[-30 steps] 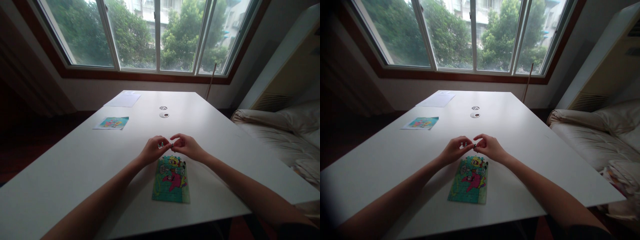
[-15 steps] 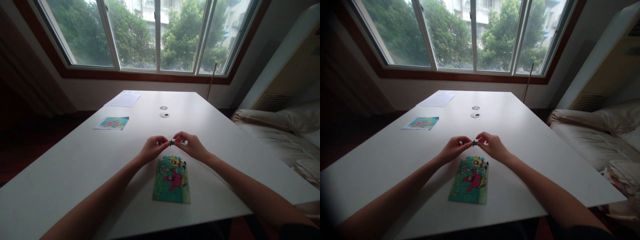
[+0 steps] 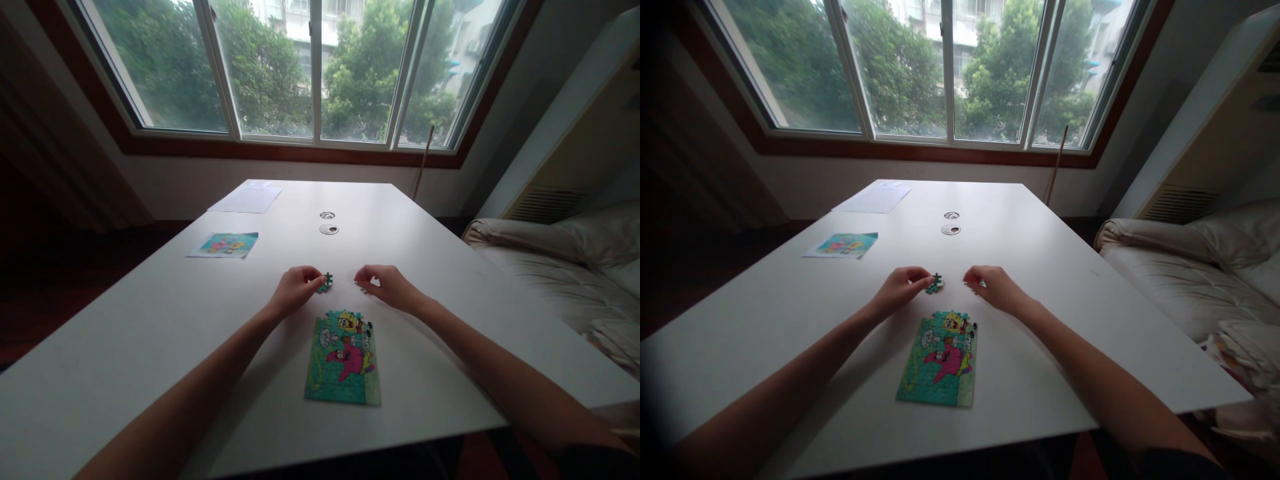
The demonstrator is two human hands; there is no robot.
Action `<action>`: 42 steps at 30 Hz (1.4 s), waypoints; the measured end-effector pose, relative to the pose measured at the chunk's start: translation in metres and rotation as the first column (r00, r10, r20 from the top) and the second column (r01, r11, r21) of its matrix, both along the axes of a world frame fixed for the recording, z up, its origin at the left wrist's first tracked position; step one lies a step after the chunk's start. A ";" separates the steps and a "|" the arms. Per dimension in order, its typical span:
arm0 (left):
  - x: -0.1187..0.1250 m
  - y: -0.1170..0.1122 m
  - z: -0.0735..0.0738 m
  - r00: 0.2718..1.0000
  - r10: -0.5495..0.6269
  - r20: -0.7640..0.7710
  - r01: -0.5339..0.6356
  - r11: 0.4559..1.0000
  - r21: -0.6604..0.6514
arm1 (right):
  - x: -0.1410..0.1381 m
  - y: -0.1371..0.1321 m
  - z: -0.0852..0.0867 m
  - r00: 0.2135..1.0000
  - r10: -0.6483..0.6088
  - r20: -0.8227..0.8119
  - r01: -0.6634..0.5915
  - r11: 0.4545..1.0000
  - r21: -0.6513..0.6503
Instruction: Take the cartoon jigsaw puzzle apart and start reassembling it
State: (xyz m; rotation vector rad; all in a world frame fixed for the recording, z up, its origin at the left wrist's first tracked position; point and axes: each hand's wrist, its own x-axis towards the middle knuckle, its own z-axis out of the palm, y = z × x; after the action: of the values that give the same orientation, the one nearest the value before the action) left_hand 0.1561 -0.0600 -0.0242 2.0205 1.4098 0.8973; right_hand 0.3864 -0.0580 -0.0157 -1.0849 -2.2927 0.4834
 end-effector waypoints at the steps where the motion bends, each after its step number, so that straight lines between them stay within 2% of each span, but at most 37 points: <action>1: -0.003 0.002 -0.001 0.999 0.020 -0.033 -0.020 1.000 0.006 | 0.004 0.005 -0.004 1.000 0.001 0.018 -0.001 1.000 -0.005; 5: -0.011 0.006 0.001 0.984 0.090 -0.152 -0.080 0.994 0.073 | 0.013 0.016 -0.013 0.997 -0.017 0.070 0.011 0.996 0.090; 7: -0.012 0.003 0.005 0.978 0.069 -0.199 -0.050 0.994 0.099 | 0.012 0.014 -0.011 0.995 -0.031 0.095 0.019 0.992 0.125; 10: -0.010 -0.004 0.014 0.960 -0.099 -0.261 0.119 0.991 0.062 | 0.004 0.001 -0.002 0.990 0.019 0.139 -0.028 0.998 0.064; 13: -0.005 -0.014 0.018 0.904 -0.299 -0.304 0.309 0.951 -0.017 | -0.007 -0.015 0.007 0.962 0.130 0.241 -0.118 0.991 -0.063; 16: -0.001 -0.022 0.017 0.864 -0.379 -0.333 0.382 0.922 -0.058 | -0.015 -0.023 0.009 0.936 0.158 0.315 -0.113 0.981 -0.155; 22: 0.005 -0.030 0.016 0.835 -0.418 -0.358 0.405 0.907 -0.115 | -0.022 -0.023 0.011 0.945 0.140 0.296 -0.048 0.954 -0.296; 31: 0.007 -0.029 0.016 0.837 -0.442 -0.324 0.413 0.897 -0.158 | -0.022 -0.028 0.013 0.969 0.125 0.212 -0.029 0.914 -0.404; 37: 0.009 -0.028 0.014 0.842 -0.463 -0.278 0.436 0.887 -0.155 | -0.023 -0.026 0.016 0.960 0.167 0.226 -0.072 0.923 -0.378; 42: 0.008 -0.025 0.013 0.879 -0.424 -0.218 0.403 0.905 -0.136 | -0.019 -0.021 0.013 0.984 0.139 0.108 -0.089 0.921 -0.379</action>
State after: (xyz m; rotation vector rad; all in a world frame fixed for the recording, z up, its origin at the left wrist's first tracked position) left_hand 0.1642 -0.0850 -0.0113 2.3000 1.0406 0.4062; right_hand 0.3678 -0.0793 -0.0029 -1.1920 -2.4526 0.9527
